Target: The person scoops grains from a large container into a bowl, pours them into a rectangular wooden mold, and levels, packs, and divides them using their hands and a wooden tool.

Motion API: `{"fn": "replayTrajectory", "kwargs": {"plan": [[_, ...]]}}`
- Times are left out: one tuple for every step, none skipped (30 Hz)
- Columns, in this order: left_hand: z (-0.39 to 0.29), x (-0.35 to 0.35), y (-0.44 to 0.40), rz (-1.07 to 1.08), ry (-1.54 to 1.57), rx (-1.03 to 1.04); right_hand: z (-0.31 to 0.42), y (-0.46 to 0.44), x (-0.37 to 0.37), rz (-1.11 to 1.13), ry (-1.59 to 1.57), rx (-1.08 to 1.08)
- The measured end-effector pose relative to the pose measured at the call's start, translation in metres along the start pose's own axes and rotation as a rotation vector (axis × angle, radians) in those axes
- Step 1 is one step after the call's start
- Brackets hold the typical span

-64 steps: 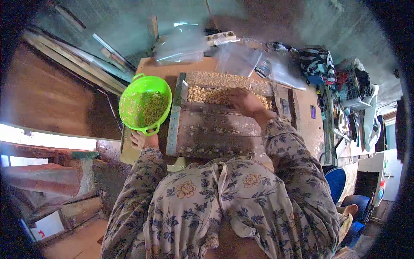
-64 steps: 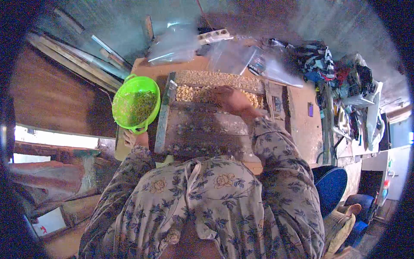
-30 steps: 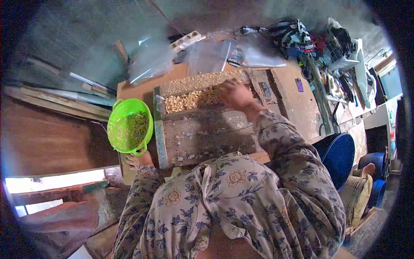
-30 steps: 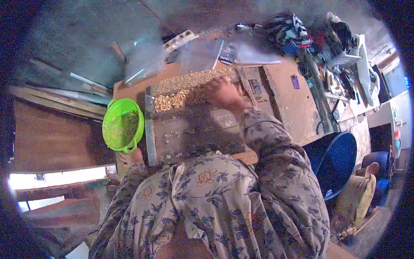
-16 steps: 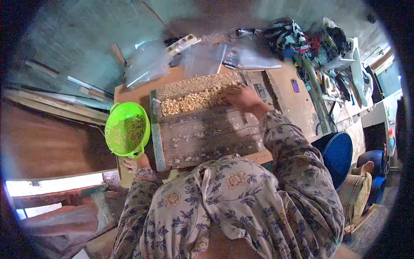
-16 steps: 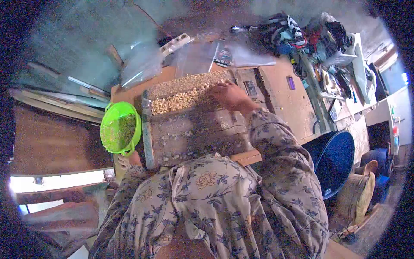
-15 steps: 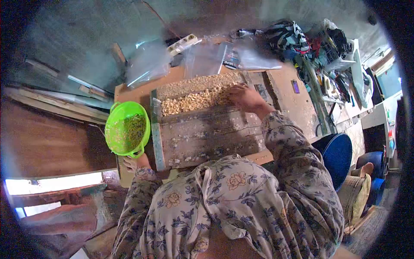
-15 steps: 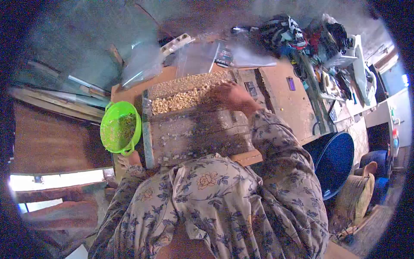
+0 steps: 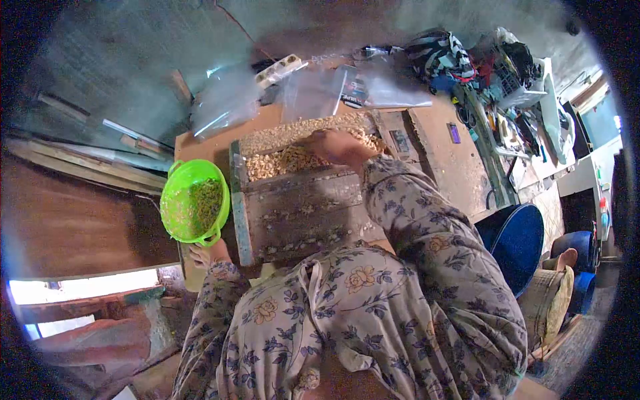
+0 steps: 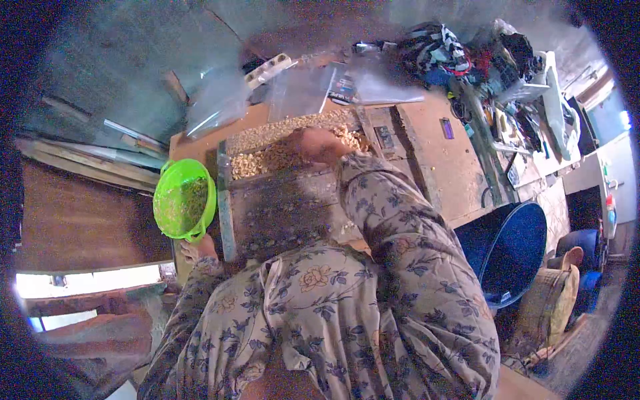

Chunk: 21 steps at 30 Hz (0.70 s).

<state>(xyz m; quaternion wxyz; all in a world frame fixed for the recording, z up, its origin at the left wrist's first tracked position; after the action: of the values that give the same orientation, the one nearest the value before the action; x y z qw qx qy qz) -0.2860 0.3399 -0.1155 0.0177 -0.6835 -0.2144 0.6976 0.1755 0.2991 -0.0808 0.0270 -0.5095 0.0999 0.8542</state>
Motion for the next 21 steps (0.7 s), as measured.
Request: {"fn": "replayTrajectory", "kwargs": {"plan": [[0.0,0.002,0.0,-0.018,-0.024,0.006,0.008,0.0,-0.003,0.01,0.083,-0.182],[0.001,0.004,0.0,-0.035,-0.049,0.009,-0.002,0.002,-0.005,0.012,0.083,-0.182],[0.005,0.01,-0.001,-0.031,-0.052,0.006,-0.001,0.012,-0.024,-0.005,0.073,-0.146],[0.006,0.01,-0.001,-0.087,-0.062,0.021,-0.006,0.02,-0.037,-0.02,0.065,-0.109],[0.006,0.01,0.0,-0.141,-0.071,0.035,-0.024,0.017,-0.029,0.003,0.081,-0.103],[0.005,0.007,0.002,-0.135,-0.071,0.03,-0.041,0.015,-0.023,0.027,0.097,-0.096],[0.001,-0.003,0.003,-0.139,-0.103,0.028,-0.048,0.026,-0.034,0.034,0.072,-0.018],[-0.003,-0.013,0.004,-0.143,-0.135,0.026,-0.055,0.037,-0.045,0.039,0.047,0.06],[-0.007,-0.018,0.004,-0.127,-0.186,0.032,-0.06,0.048,-0.058,0.043,0.022,0.138],[-0.006,-0.018,0.003,-0.123,-0.187,0.029,-0.068,0.059,-0.068,0.048,-0.005,0.216],[-0.003,-0.012,0.001,-0.067,-0.153,0.022,-0.079,0.067,-0.073,0.052,-0.031,0.294],[-0.001,-0.007,0.0,-0.013,-0.121,0.015,-0.096,0.066,-0.068,0.055,-0.03,0.292],[0.0,-0.006,0.001,-0.012,-0.122,0.011,-0.098,0.057,-0.064,-0.01,0.087,0.097],[0.0,-0.01,0.002,-0.066,-0.092,0.003,-0.09,0.055,-0.061,-0.076,0.201,-0.096],[0.0,-0.015,0.003,-0.119,-0.06,-0.002,-0.089,0.054,-0.056,-0.076,0.2,-0.094],[-0.004,-0.02,0.004,-0.119,-0.059,0.002,-0.083,0.053,-0.055,-0.114,0.168,-0.078],[-0.006,-0.023,0.003,-0.083,-0.069,0.0,-0.077,0.053,-0.054,-0.154,0.136,-0.061],[-0.008,-0.024,0.003,-0.047,-0.079,-0.002,-0.07,0.054,-0.052,-0.158,0.134,-0.057],[-0.006,-0.016,0.002,-0.049,-0.078,0.001,-0.049,0.058,-0.052,-0.143,0.117,-0.147],[0.001,-0.007,0.002,-0.089,-0.058,-0.002,-0.027,0.064,-0.05,-0.126,0.1,-0.236],[0.006,-0.003,0.003,-0.128,-0.038,-0.005,-0.017,0.076,-0.066,0.001,0.001,0.045]]}}
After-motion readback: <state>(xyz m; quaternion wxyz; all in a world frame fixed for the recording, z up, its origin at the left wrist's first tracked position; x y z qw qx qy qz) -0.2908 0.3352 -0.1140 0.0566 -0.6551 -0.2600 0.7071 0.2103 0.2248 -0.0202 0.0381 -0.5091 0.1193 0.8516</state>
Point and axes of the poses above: each hand's wrist, its own y-axis away from the middle knuckle, its own x-axis out of the palm, z = x × y, the point moved 10 cm from there along -y, towards the middle knuckle, and after that the axes turned 4 degrees about x, right-handed, at the moved point
